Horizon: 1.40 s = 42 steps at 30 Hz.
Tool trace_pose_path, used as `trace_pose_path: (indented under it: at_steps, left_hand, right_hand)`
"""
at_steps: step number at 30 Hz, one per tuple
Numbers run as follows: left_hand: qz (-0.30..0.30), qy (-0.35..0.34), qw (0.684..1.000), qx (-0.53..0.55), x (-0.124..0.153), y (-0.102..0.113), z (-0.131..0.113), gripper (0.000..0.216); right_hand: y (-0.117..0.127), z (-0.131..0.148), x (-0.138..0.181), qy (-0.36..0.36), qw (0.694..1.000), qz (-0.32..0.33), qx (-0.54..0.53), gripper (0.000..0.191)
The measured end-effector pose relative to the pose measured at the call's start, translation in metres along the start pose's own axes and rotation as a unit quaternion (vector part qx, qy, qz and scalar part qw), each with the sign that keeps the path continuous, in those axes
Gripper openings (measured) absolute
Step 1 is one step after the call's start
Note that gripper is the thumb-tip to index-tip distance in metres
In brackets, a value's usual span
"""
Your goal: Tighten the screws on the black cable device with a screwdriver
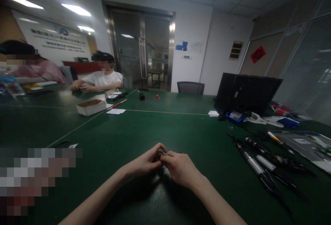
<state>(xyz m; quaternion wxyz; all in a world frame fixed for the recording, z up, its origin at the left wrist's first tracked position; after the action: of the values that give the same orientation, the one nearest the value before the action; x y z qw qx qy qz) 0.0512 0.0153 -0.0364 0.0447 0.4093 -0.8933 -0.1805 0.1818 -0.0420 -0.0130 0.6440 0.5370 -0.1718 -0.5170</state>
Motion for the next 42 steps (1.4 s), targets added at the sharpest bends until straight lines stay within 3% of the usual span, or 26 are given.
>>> trace_pose_path:
  at_steps: [6, 23, 35, 42]
  left_hand:
    - [0.039, 0.004, 0.999, 0.014, 0.002, -0.0051, 0.0027, 0.034]
    - [0.058, 0.023, 0.997, -0.04, 0.005, -0.0064, -0.002, 0.039]
    - [0.059, 0.034, 0.998, 0.009, 0.0046, -0.0042, -0.0023, 0.04]
    - [0.064, 0.026, 0.998, 0.014, 0.0037, -0.0037, -0.0006, 0.041]
  right_hand:
    - [-0.0012, -0.0045, -0.0006, 0.002, 1.0, -0.006, -0.009, 0.027]
    - [-0.0021, -0.0012, -0.0002, 0.03, 0.999, -0.009, -0.008, 0.016]
    - [-0.0019, -0.0004, 0.0025, 0.03, 0.999, -0.016, -0.023, 0.015]
    - [-0.0011, 0.0023, -0.0008, 0.027, 0.999, -0.003, 0.023, 0.015]
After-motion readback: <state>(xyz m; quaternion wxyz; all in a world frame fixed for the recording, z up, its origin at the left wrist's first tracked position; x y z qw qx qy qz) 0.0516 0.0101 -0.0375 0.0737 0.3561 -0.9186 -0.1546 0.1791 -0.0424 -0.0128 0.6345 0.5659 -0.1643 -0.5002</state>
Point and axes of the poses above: each hand's wrist, its own x-axis away from the middle knuckle, its own y-axis out of the back of the hand, z = x × y, the point moved 5 cm from there along -x, towards the middle knuckle, and after that the axes turned 10 degrees about -z, right-handed, at the moved point
